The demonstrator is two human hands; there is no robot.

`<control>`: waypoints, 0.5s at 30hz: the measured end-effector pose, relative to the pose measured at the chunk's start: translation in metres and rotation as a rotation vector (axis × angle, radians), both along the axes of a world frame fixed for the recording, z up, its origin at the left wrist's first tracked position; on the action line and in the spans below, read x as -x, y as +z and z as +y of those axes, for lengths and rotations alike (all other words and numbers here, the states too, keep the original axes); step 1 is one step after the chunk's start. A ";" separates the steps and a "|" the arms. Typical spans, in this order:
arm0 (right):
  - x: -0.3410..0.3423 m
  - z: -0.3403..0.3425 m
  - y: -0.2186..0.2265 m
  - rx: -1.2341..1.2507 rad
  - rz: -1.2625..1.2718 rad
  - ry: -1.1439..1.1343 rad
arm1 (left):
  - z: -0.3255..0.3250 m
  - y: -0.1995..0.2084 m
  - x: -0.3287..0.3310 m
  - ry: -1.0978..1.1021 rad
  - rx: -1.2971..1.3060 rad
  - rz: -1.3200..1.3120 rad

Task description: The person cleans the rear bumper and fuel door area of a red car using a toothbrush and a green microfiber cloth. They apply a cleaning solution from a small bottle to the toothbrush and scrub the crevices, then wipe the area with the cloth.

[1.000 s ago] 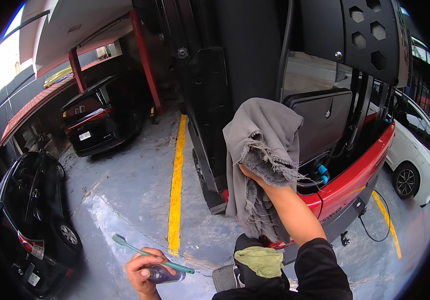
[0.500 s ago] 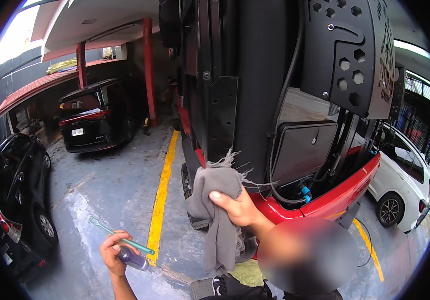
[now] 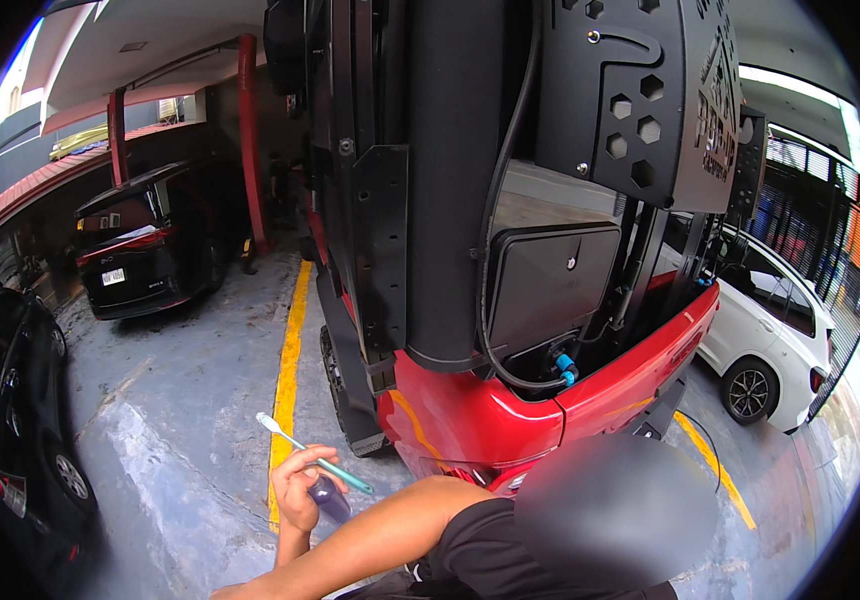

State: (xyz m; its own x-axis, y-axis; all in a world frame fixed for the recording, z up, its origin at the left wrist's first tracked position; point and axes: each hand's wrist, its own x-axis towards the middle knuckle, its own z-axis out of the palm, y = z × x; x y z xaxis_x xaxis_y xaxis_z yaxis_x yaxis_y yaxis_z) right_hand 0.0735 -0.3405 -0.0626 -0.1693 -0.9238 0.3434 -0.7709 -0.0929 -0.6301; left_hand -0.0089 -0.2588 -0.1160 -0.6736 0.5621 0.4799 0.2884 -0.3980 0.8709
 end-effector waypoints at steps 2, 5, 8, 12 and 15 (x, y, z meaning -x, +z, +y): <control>0.004 0.008 -0.006 -0.182 0.145 -0.120 | 0.007 -0.013 -0.023 -0.027 0.034 -0.076; -0.014 0.058 0.044 -0.471 0.046 -0.256 | 0.013 -0.036 -0.047 -0.044 0.076 -0.118; -0.020 0.099 0.083 -0.548 0.217 -0.462 | 0.024 -0.027 -0.069 -0.093 0.174 -0.045; -0.045 0.192 0.119 -0.033 0.268 -0.689 | -0.006 -0.030 -0.060 -0.063 0.091 0.023; -0.090 0.273 0.085 0.427 -0.194 -1.015 | -0.022 -0.032 -0.054 -0.017 0.000 0.056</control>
State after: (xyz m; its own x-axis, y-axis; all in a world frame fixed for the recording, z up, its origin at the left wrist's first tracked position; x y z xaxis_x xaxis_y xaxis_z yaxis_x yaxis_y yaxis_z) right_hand 0.1638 -0.0677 0.0228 -0.8632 -0.1399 0.4851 -0.5043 0.2859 -0.8148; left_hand 0.0449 -0.2806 -0.1476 -0.6364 0.5730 0.5165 0.3296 -0.4033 0.8536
